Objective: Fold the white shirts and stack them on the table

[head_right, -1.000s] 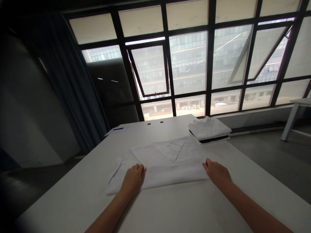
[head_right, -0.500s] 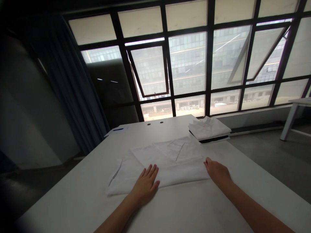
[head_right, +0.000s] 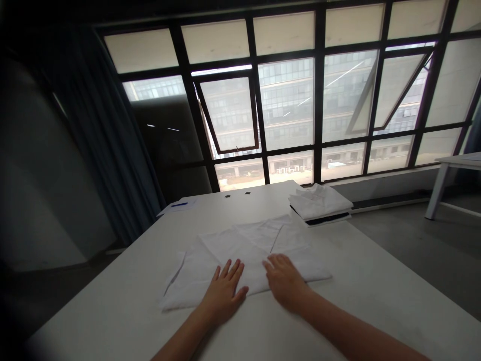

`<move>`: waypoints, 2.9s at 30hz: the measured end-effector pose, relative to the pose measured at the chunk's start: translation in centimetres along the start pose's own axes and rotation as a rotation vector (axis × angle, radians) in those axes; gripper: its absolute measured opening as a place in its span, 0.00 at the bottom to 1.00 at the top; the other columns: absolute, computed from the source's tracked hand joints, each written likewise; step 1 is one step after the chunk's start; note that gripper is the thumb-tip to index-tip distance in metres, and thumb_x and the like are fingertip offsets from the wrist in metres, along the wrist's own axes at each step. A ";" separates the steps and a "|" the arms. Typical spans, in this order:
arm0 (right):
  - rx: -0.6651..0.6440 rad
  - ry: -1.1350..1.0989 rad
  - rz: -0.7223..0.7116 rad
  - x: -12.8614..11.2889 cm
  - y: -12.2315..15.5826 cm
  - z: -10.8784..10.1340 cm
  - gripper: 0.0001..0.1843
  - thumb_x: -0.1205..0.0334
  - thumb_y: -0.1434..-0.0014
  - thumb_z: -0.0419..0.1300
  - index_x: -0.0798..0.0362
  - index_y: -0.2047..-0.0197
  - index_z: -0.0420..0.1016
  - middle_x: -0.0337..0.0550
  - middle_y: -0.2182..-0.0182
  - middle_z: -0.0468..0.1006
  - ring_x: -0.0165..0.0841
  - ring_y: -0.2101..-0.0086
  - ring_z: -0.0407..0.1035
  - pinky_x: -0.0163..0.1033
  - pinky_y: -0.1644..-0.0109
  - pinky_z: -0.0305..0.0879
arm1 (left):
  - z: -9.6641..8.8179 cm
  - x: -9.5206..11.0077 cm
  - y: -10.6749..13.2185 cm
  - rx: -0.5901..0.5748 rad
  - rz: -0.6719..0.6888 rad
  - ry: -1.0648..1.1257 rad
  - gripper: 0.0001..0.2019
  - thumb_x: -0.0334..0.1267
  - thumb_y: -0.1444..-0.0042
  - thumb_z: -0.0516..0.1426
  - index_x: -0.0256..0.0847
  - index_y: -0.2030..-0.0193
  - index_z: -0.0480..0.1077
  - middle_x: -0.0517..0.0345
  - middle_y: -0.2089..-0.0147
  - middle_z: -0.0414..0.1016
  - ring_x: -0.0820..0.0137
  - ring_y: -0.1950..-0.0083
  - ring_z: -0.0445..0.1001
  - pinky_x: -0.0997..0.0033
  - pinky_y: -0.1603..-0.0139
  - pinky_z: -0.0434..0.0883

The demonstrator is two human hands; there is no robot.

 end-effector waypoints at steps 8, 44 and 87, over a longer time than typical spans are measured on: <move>-0.223 -0.268 -0.077 -5.9 -3.3 3.8 0.33 0.63 0.35 0.47 0.60 0.28 0.54 0.54 0.31 0.56 0.44 0.32 0.50 0.51 0.29 0.43 | -0.1 -0.1 0.1 -0.004 0.007 -0.008 0.34 0.54 0.34 0.43 0.43 0.25 0.45 0.55 0.23 0.39 0.55 0.23 0.37 0.43 0.27 0.40; -0.177 0.098 0.297 12.5 7.6 3.4 0.39 0.38 0.33 0.40 0.56 0.29 0.57 0.50 0.31 0.55 0.46 0.32 0.48 0.57 0.29 0.47 | 1.1 -12.9 6.5 0.051 -0.020 -0.144 0.36 0.60 0.31 0.40 0.41 0.25 0.41 0.53 0.24 0.38 0.57 0.24 0.42 0.52 0.26 0.47; -0.155 -0.035 0.171 9.4 12.2 0.9 0.39 0.36 0.34 0.45 0.49 0.28 0.53 0.46 0.30 0.52 0.48 0.32 0.49 0.59 0.29 0.46 | 0.1 -8.4 9.9 0.029 0.079 -0.020 0.33 0.56 0.31 0.45 0.53 0.25 0.36 0.58 0.24 0.39 0.55 0.24 0.43 0.45 0.26 0.47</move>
Point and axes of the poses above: each hand's wrist, its own y-axis away from the middle knuckle, its own z-axis out of the palm, x = y × z, the point moved 1 cm from there along -y, towards the middle knuckle
